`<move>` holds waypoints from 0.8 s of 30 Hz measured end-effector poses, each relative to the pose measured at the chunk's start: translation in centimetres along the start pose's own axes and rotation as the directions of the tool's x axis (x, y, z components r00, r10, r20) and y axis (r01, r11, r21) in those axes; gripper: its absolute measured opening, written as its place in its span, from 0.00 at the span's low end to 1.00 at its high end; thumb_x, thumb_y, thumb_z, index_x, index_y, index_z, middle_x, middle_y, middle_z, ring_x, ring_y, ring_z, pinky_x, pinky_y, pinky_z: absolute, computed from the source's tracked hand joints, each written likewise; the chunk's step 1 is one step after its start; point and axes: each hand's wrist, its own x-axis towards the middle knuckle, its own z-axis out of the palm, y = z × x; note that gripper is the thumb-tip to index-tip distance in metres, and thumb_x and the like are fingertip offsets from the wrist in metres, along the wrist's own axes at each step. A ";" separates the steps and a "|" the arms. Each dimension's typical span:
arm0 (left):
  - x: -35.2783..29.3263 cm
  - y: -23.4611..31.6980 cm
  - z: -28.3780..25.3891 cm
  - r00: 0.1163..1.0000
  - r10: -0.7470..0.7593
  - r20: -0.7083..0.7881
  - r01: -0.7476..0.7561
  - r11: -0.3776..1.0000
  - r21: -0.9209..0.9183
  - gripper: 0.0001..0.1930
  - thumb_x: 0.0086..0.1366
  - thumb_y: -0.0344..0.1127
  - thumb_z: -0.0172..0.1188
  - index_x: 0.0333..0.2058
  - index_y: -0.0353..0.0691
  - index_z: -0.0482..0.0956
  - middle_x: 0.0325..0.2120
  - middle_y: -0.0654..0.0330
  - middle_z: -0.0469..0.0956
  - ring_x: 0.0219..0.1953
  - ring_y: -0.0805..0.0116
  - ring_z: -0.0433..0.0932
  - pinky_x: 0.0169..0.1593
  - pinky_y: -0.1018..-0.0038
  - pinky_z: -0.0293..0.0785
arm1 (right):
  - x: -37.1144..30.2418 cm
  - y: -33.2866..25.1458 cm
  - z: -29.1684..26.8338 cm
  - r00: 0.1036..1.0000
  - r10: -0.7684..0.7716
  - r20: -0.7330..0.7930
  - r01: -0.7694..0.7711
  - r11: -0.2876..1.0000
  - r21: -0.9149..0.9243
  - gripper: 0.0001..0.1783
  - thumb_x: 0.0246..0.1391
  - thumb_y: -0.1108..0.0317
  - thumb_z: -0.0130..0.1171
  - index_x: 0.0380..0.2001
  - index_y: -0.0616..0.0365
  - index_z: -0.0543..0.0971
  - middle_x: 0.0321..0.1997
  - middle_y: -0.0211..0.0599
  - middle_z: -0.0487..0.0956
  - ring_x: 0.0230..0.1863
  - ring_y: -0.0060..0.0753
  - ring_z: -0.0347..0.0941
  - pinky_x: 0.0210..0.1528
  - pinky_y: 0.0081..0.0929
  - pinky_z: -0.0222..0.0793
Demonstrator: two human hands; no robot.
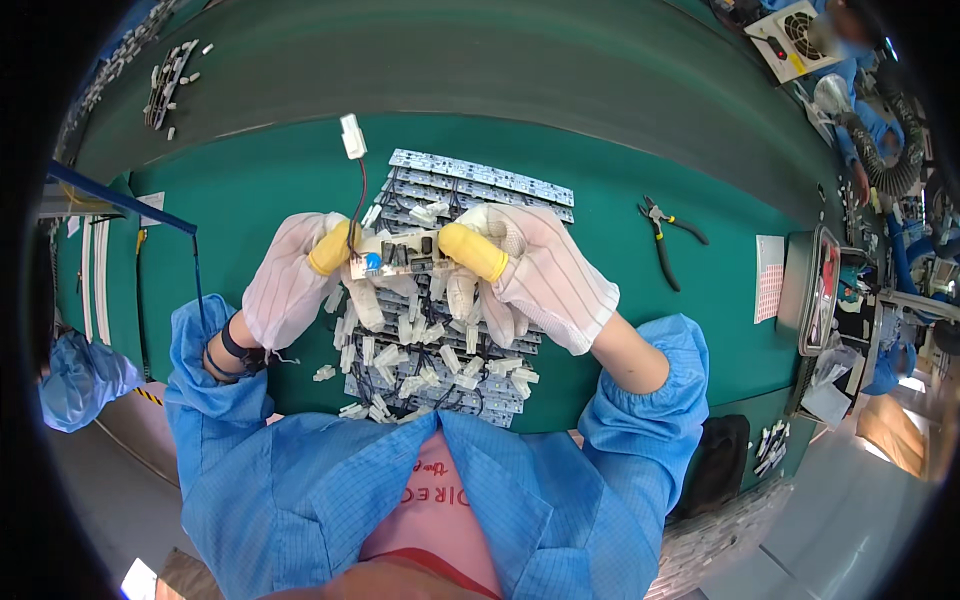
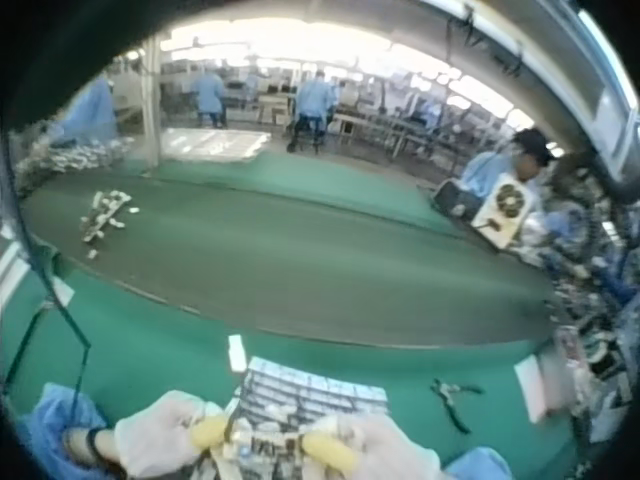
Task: Manual assembly of electronic components by snapping them off a component strip.
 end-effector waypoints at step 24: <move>2.3 -6.4 -1.5 0.913 -0.266 -0.309 0.087 0.867 -0.490 0.24 0.68 0.41 0.55 0.58 0.35 0.67 0.58 0.52 0.70 0.61 0.59 0.68 0.64 0.65 0.63 | 2.3 7.1 -5.1 0.973 -0.100 -0.209 -0.065 0.746 -0.663 0.18 0.39 0.81 0.66 0.36 0.60 0.74 0.41 0.39 0.77 0.43 0.41 0.74 0.44 0.32 0.74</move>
